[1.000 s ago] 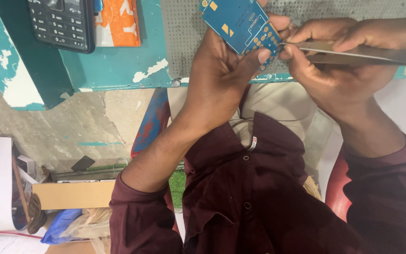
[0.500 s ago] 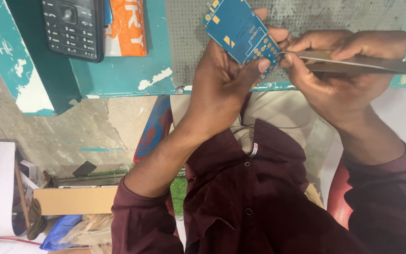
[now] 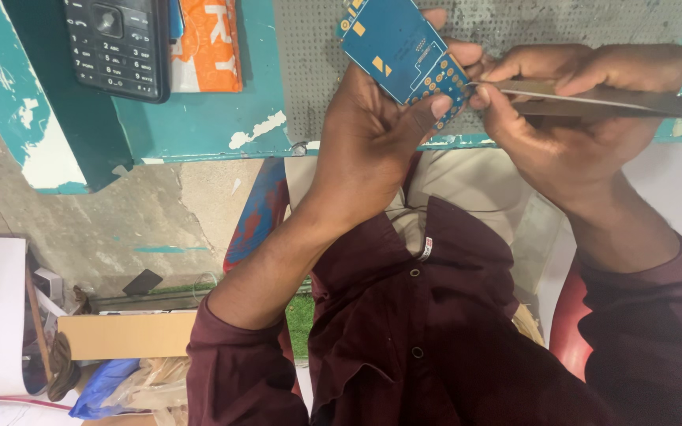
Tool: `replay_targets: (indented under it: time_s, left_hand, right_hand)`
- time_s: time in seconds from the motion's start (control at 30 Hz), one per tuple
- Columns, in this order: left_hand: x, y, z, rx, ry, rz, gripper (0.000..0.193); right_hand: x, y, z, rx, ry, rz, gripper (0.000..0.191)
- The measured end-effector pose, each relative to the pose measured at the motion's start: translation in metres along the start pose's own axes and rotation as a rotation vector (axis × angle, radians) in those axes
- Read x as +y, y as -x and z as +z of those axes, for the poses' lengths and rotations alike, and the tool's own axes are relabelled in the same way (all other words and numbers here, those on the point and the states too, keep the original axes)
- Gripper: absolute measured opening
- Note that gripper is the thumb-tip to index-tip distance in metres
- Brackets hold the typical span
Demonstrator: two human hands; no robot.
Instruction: The person uses tweezers to scrape and clean contact pads on a blue circuit board, then places a white plastic component onto the board and presses it into place. The person continues to adjust the component and inspect the board.
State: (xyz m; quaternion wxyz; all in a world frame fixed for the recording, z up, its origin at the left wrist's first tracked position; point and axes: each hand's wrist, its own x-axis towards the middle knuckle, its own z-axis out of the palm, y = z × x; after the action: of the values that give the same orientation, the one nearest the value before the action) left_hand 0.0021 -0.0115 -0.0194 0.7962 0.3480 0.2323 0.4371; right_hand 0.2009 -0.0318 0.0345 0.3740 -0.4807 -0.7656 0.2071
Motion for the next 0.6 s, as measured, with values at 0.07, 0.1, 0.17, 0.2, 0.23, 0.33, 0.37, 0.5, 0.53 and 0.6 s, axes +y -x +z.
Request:
replay_targets:
  time_s: [0.07,0.1,0.17,0.2,0.23,0.33,0.37,0.5,0.53,0.6]
  left_hand:
    - [-0.0007,0.0007,-0.0002,-0.002,-0.003,0.007,0.049]
    - [-0.0009,0.0003,-0.0004,-0.003,-0.005,0.011,0.049]
    - [-0.0014,0.0002,-0.0008,-0.007,-0.009,0.019,0.049]
    - [-0.0017,0.0005,-0.001,-0.008,-0.007,0.019,0.049]
    - [-0.0019,0.0007,-0.0011,-0.009,-0.006,0.02,0.049]
    - [-0.0022,0.0012,-0.0015,-0.011,0.011,0.019,0.049]
    - [-0.0023,0.0009,-0.0015,-0.014,0.019,0.02,0.049]
    - [-0.0019,0.0011,-0.0019,-0.014,0.001,0.023,0.049]
    - [-0.0022,0.0012,-0.0018,-0.014,0.0,0.022,0.049]
    - [-0.0029,0.0012,-0.0022,-0.015,0.019,0.02,0.049]
  right_hand:
    - [0.0008,-0.0001,0.0005,0.005,-0.059,0.015,0.056]
    - [0.001,-0.0006,0.0003,0.005,-0.052,0.006,0.056]
    - [0.0004,-0.0017,0.0002,0.003,0.009,-0.023,0.057]
    - [-0.0005,-0.0021,0.0002,0.003,0.06,-0.042,0.059]
    - [-0.0016,-0.0022,0.0002,-0.001,0.053,-0.018,0.058]
    - [-0.0039,-0.0017,0.0001,-0.003,0.039,0.02,0.056]
    - [-0.0033,-0.0016,-0.0001,0.003,0.039,0.011,0.056]
    - [-0.001,0.0009,-0.0005,-0.01,-0.037,0.032,0.053]
    - [-0.0004,0.0016,-0.0007,-0.014,-0.054,0.045,0.051]
    - [-0.0003,0.0035,-0.0008,-0.017,-0.052,0.062,0.05]
